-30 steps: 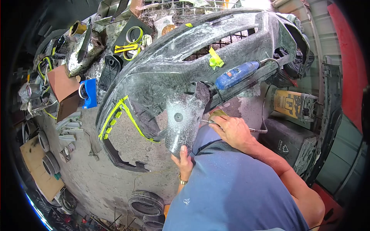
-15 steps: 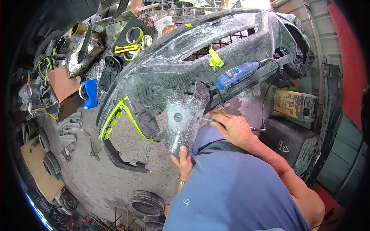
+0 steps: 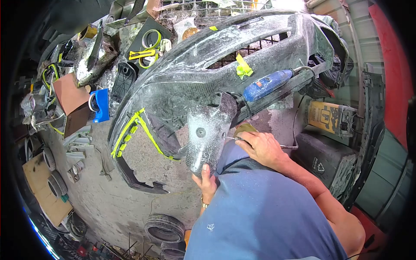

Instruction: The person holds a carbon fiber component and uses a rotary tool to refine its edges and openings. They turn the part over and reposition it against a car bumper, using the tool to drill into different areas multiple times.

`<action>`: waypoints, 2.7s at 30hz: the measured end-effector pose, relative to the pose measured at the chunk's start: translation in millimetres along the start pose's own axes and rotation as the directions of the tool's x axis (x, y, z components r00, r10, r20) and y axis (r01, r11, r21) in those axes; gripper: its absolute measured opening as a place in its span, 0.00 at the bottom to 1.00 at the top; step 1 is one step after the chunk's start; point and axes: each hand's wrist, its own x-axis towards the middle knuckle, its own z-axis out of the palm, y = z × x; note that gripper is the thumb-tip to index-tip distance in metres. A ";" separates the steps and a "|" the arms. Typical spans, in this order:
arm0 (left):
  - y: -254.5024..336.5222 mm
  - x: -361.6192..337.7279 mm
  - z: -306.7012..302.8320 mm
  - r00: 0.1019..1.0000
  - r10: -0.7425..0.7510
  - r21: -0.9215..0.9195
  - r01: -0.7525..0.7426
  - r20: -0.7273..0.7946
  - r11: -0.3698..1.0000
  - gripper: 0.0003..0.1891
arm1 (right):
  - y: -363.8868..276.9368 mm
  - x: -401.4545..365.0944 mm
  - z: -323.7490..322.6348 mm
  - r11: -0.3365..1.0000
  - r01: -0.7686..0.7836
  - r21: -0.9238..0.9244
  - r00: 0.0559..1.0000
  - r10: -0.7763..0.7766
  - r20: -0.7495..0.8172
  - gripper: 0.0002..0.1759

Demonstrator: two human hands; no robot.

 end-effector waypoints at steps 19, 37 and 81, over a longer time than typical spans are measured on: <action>9.0 -4.1 5.6 0.998 -0.046 0.000 0.046 -0.042 0.999 0.25 | -3.8 -0.6 -1.7 1.000 -0.001 -0.030 0.998 -0.001 -0.062 0.15; 2.6 -1.9 2.2 1.000 -0.002 0.024 0.003 -0.028 1.000 0.27 | -9.4 -1.4 -3.4 0.996 -0.011 -0.093 0.998 0.005 -0.057 0.15; -14.9 19.4 -15.2 0.924 -0.196 0.001 0.208 0.328 0.978 0.26 | 10.8 3.6 20.1 0.996 -0.089 0.017 0.994 0.088 0.063 0.17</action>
